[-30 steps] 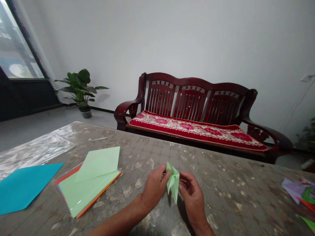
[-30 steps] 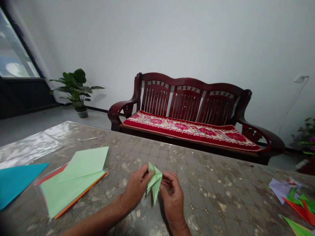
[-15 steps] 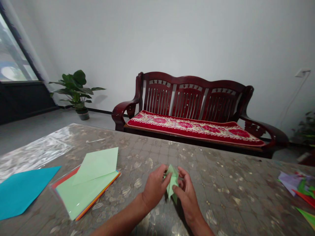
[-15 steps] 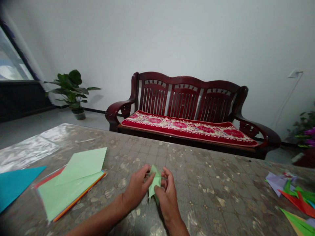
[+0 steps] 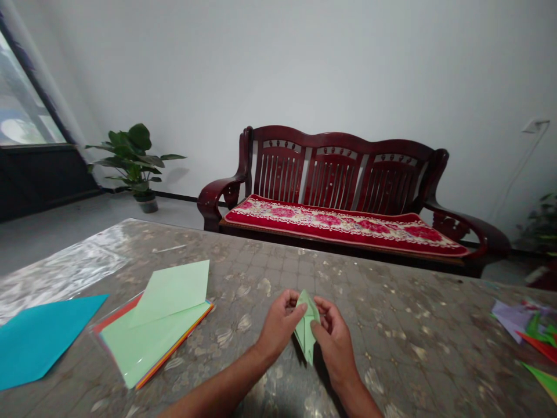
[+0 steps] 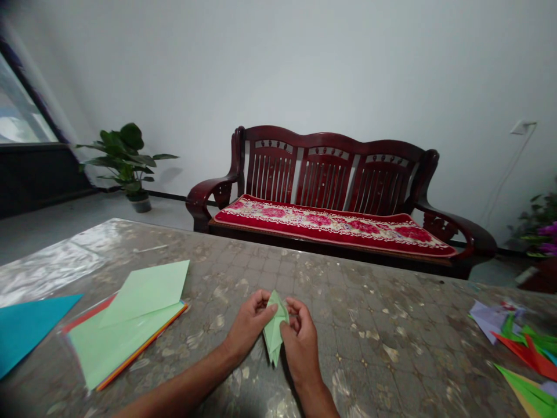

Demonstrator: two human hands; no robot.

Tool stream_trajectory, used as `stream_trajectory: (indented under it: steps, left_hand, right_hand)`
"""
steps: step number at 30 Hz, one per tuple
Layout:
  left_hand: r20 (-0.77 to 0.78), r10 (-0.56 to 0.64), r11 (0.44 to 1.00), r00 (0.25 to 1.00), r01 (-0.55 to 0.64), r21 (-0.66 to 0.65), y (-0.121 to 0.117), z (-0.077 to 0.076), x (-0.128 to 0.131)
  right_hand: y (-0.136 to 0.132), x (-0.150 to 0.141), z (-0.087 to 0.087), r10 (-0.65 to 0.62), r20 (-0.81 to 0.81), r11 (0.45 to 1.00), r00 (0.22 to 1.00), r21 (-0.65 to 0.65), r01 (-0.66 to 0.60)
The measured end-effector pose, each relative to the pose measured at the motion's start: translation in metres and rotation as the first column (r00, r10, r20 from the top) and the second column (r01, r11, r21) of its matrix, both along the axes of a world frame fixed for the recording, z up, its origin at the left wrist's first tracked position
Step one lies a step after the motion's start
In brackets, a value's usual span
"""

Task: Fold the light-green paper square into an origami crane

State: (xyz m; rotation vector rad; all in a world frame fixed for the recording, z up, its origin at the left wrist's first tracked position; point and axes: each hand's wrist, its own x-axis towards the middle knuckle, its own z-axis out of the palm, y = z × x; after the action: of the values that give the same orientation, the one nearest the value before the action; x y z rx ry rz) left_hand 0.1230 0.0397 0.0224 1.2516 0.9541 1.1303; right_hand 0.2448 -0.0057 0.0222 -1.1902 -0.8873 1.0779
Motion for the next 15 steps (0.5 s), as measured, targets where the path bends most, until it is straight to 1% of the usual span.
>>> stream_trajectory:
  steps: [4,6,8,11,15]
  left_hand:
    - [0.099,-0.074,0.990,0.992,0.086,-0.116,-0.001,0.000,0.001]
    - [0.131,-0.080,0.980,0.988,0.102,-0.172,-0.001,-0.001,0.001]
    - [0.126,-0.060,0.979,0.990,0.083,-0.186,-0.001,-0.002,0.002]
    - [0.087,-0.017,0.987,0.996,0.031,-0.160,0.000,-0.003,0.001]
    - [0.044,0.036,0.990,0.998,-0.030,-0.135,0.000,-0.002,-0.001]
  right_hand:
    - [0.000,0.003,0.004,0.004,0.010,1.000,1.000,0.000,-0.004]
    - [-0.001,0.006,0.004,-0.005,0.044,1.000,0.999,0.000,0.005]
    - [-0.001,0.008,0.003,-0.028,0.077,1.000,0.997,0.008,0.027]
    - [-0.002,0.012,-0.001,-0.071,0.111,0.997,0.991,0.044,0.066]
    - [-0.003,0.011,-0.006,-0.118,0.181,0.987,0.976,0.132,0.095]
